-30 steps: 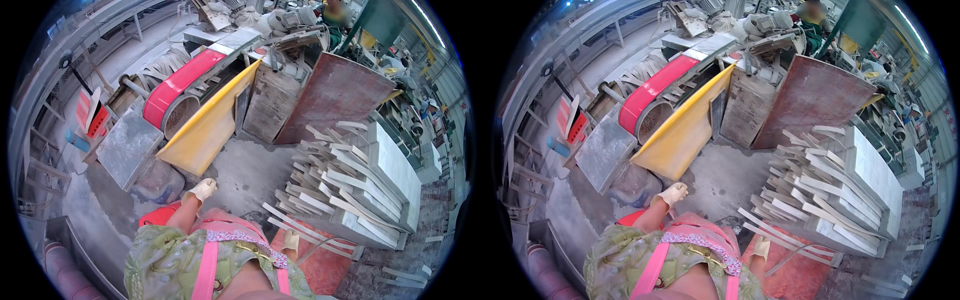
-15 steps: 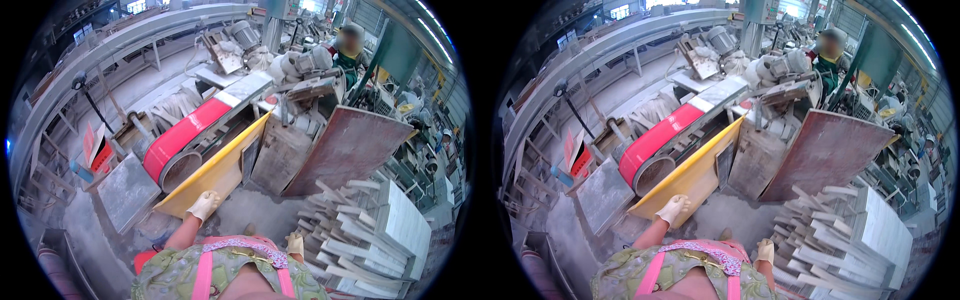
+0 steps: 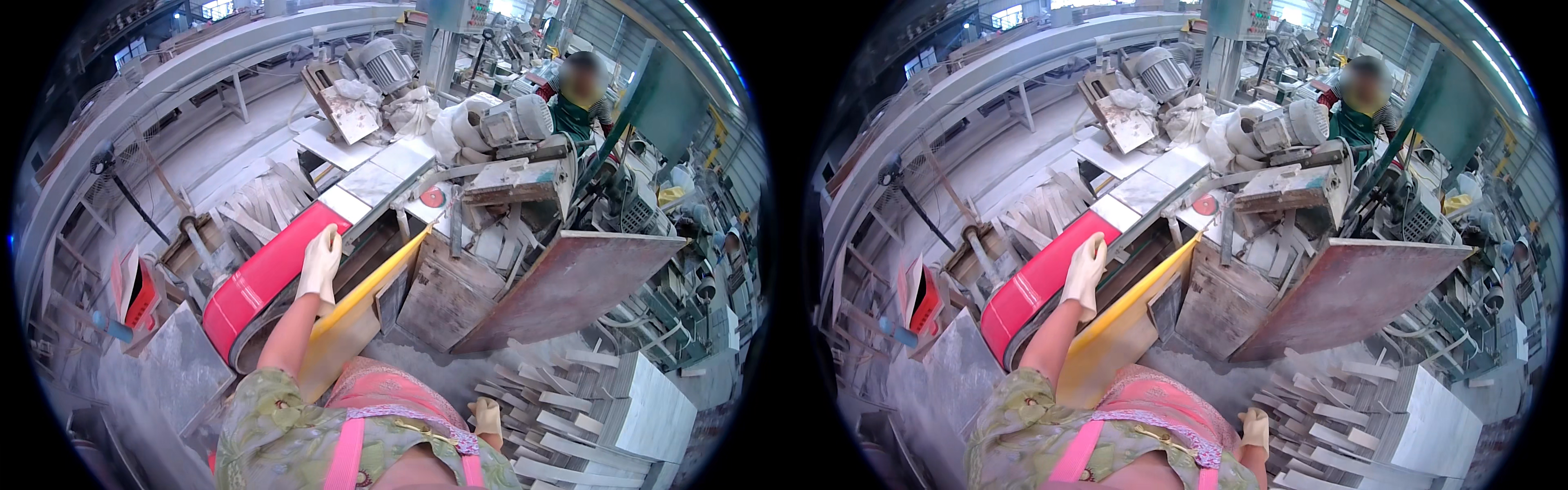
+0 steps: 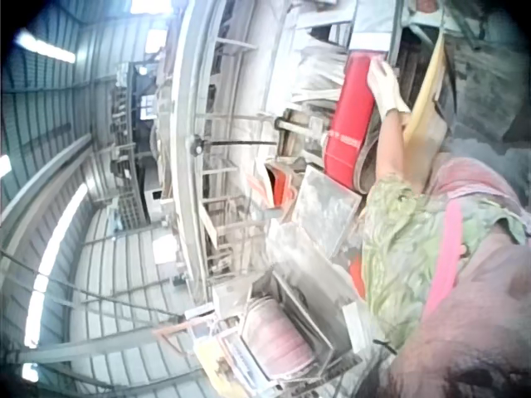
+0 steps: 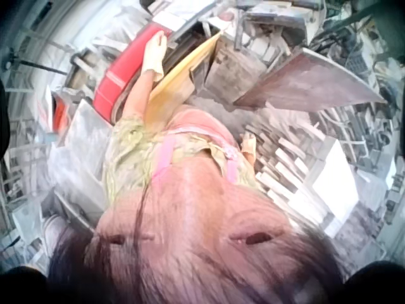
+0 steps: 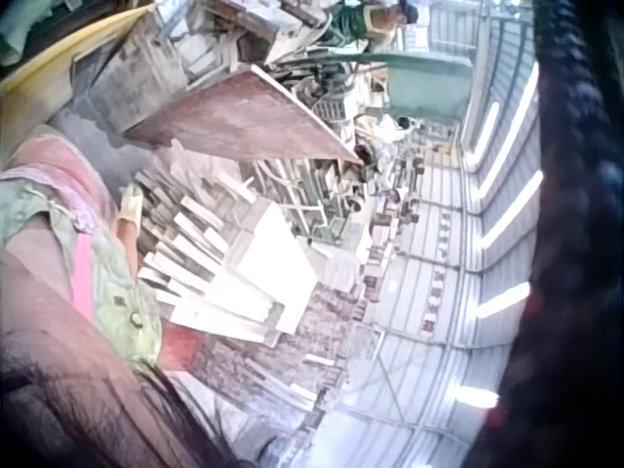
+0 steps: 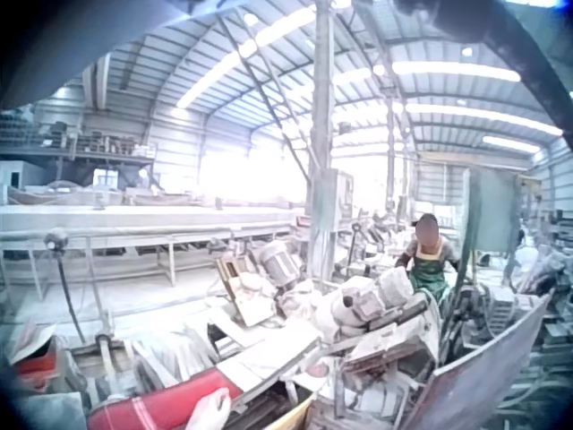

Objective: The person picks up long white plastic strips and rubs them against a red sanding belt on a machine. They handle the strips one at a time, flip them, and place them on a red mat after sanding. The person repeats this process for several strips.

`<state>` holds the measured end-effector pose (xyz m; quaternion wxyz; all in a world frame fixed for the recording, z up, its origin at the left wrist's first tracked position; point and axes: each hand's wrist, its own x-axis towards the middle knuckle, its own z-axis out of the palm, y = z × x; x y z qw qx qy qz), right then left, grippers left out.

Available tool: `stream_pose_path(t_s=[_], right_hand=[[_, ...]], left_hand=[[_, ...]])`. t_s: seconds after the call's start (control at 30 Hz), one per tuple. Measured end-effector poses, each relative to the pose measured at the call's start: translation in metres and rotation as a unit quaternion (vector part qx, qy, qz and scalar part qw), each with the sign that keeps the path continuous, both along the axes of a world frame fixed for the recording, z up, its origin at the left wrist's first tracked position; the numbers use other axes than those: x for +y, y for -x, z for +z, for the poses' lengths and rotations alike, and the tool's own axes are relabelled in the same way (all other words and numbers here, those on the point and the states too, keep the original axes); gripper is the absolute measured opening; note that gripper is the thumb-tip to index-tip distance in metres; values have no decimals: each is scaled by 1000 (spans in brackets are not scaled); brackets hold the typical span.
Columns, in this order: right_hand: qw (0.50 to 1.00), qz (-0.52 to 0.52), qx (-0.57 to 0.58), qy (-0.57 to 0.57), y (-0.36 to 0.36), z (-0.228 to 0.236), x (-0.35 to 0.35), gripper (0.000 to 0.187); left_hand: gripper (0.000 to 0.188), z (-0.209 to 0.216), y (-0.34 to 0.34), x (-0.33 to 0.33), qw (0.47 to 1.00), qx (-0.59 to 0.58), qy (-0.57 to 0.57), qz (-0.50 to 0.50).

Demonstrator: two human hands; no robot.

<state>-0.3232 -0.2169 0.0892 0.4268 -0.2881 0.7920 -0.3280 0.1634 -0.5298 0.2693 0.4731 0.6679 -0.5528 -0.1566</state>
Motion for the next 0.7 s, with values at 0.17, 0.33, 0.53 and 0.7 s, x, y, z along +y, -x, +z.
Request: stream_pose_path(t_s=[0.17, 0.33, 0.53, 0.7], right_hand=[[997, -71, 27, 1, -49, 78, -77, 44], [963, 15, 47, 265, -167, 201, -231, 41], [827, 410, 236, 304, -302, 219, -428, 57], [695, 477, 427, 328, -395, 149, -479, 90]], left_hand=[[39, -29, -26, -81, 958, -274, -51, 66], [42, -62, -17, -85, 972, -228, -28, 59], [31, -62, -28, -80, 993, -82, 46, 68], [30, -59, -31, -80, 994, -4, 74, 77]])
